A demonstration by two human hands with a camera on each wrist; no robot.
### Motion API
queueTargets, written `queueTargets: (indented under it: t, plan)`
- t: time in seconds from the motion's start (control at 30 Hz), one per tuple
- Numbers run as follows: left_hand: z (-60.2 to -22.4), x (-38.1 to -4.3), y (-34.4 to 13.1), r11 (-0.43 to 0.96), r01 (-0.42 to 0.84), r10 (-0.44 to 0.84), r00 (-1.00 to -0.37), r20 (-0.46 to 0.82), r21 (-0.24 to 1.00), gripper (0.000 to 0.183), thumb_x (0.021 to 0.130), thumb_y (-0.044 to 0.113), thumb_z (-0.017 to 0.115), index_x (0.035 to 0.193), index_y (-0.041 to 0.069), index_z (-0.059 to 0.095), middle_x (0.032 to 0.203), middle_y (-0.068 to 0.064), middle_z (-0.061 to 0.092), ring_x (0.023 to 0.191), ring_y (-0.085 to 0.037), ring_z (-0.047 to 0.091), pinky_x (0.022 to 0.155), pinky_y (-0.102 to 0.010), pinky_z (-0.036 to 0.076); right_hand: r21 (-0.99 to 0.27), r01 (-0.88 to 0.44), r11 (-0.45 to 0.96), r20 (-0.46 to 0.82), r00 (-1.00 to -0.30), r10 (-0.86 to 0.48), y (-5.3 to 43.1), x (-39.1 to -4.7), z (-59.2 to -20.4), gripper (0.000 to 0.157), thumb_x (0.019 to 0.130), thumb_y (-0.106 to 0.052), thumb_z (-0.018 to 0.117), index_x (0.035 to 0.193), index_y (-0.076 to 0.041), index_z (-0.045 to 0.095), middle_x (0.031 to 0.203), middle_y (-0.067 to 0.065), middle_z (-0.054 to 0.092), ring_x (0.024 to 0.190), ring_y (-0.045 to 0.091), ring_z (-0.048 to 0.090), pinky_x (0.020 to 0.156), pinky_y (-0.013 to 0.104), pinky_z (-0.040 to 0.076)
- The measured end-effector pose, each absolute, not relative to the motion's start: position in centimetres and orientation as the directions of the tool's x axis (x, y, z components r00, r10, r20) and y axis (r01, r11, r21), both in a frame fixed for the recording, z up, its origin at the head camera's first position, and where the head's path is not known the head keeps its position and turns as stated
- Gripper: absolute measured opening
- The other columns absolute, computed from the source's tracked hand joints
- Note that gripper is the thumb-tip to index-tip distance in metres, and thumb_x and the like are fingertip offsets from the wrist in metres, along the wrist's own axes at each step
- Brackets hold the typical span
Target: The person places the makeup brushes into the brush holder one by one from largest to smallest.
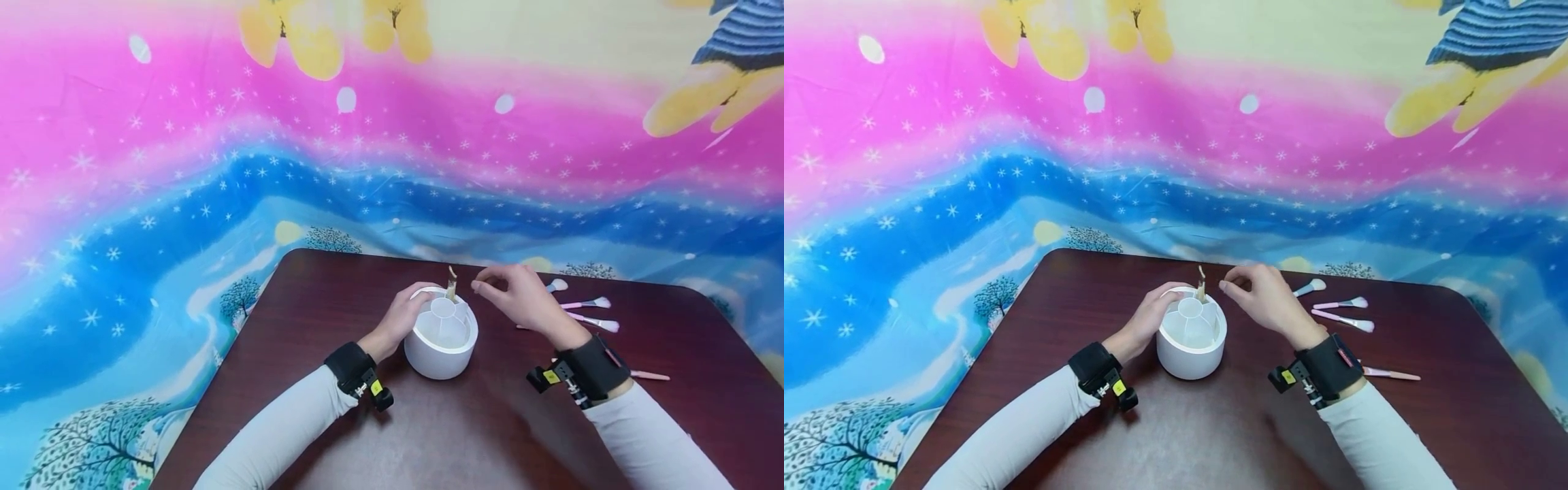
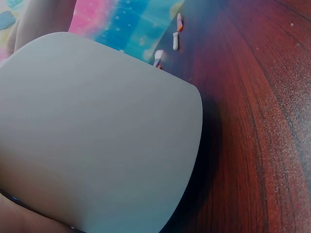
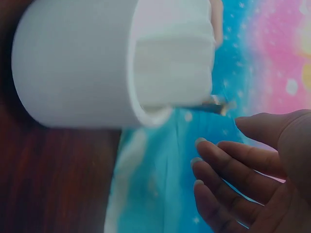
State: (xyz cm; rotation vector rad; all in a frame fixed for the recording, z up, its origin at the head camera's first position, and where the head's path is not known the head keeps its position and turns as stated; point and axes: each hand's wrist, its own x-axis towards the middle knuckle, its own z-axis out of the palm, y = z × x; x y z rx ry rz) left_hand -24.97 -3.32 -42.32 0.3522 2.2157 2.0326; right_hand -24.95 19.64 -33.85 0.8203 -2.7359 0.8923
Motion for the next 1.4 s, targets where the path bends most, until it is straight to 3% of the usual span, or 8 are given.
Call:
queueTargets:
  t: [0.3, 0.63, 0.73, 0.83, 0.93, 1.17, 1.4]
  plan:
    - [-42.3, -25.3, -3.2, 0.07, 0.124, 0.24, -0.965, 0.104, 0.99, 0.035, 0.094, 0.032, 0.047, 0.122, 0.015, 0.06, 0.118, 0.007, 0.058, 0.111, -0.01, 0.048, 0.098, -0.044, 0.035, -0.519, -0.406, 0.752, 0.302, -0.91, -0.284, 24.4, -28.0, -32.6, 0.026, 0.095, -0.029, 0.053, 0.107, -0.01, 0.065, 0.09, 0.007, 0.066, 0.076, 0.02, 0.06, 0.061, 0.039, 0.049]
    - [-42.4, -25.4, -3.2, 0.057, 0.145, 0.241, -0.962, 0.127, 0.988, 0.036, 0.094, 0.032, 0.047, 0.122, 0.012, 0.059, 0.117, 0.005, 0.059, 0.11, -0.011, 0.049, 0.098, -0.044, 0.035, -0.457, -0.259, 0.851, 0.152, -0.965, -0.212, 29.0, -31.0, -35.9, 0.035, 0.095, -0.027, 0.052, 0.108, 0.005, 0.061, 0.098, 0.023, 0.062, 0.085, 0.034, 0.058, 0.068, 0.048, 0.048]
    - [-42.5, -25.4, -3.2, 0.05, 0.142, 0.242, -0.962, 0.126, 0.989, 0.036, 0.094, 0.032, 0.047, 0.122, 0.012, 0.06, 0.116, 0.006, 0.059, 0.11, -0.01, 0.05, 0.098, -0.044, 0.035, -0.423, -0.186, 0.887, 0.087, -0.983, -0.165, 30.1, -31.9, -37.6, 0.036, 0.094, -0.027, 0.054, 0.096, 0.008, 0.061, 0.081, 0.02, 0.06, 0.071, 0.031, 0.055, 0.061, 0.043, 0.046]
    - [-42.5, -25.4, -3.2, 0.048, 0.129, 0.242, -0.963, 0.114, 0.99, 0.037, 0.094, 0.033, 0.048, 0.122, 0.013, 0.06, 0.116, 0.007, 0.059, 0.108, -0.01, 0.05, 0.098, -0.044, 0.035, -0.406, -0.099, 0.908, 0.02, -0.995, -0.1, 31.0, -32.8, -39.4, 0.036, 0.092, -0.028, 0.055, 0.075, 0.004, 0.058, 0.061, 0.01, 0.047, 0.056, 0.025, 0.047, 0.052, 0.037, 0.039]
    - [-42.5, -25.2, -3.2, 0.047, 0.116, 0.238, -0.966, 0.102, 0.992, 0.034, 0.093, 0.032, 0.049, 0.12, 0.016, 0.061, 0.115, 0.007, 0.06, 0.107, -0.01, 0.051, 0.097, -0.044, 0.036, -0.394, -0.019, 0.919, -0.015, -1.0, -0.027, 31.5, -33.2, -40.8, 0.037, 0.09, -0.029, 0.056, 0.067, 0.0, 0.052, 0.057, 0.006, 0.04, 0.054, 0.025, 0.044, 0.05, 0.036, 0.036]
    - [-42.7, -25.2, -3.1, 0.048, 0.103, 0.25, -0.964, 0.088, 0.994, 0.03, 0.094, 0.032, 0.048, 0.118, 0.02, 0.062, 0.114, 0.008, 0.059, 0.105, -0.009, 0.052, 0.095, -0.044, 0.037, -0.405, 0.158, 0.901, -0.054, -0.987, 0.149, 31.9, -34.0, -42.5, 0.036, 0.084, -0.029, 0.062, 0.076, 0.006, 0.06, 0.071, 0.018, 0.055, 0.066, 0.034, 0.053, 0.055, 0.042, 0.044]
    - [-42.7, -25.2, -3.1, 0.058, 0.109, 0.23, -0.969, 0.093, 0.992, 0.028, 0.093, 0.032, 0.048, 0.115, 0.023, 0.063, 0.113, 0.01, 0.06, 0.106, -0.007, 0.051, 0.097, -0.042, 0.036, -0.451, 0.155, 0.879, -0.102, -0.987, 0.122, 31.0, -33.8, -42.3, 0.029, 0.082, -0.016, 0.059, 0.086, 0.013, 0.059, 0.073, 0.02, 0.055, 0.064, 0.031, 0.053, 0.053, 0.037, 0.044]
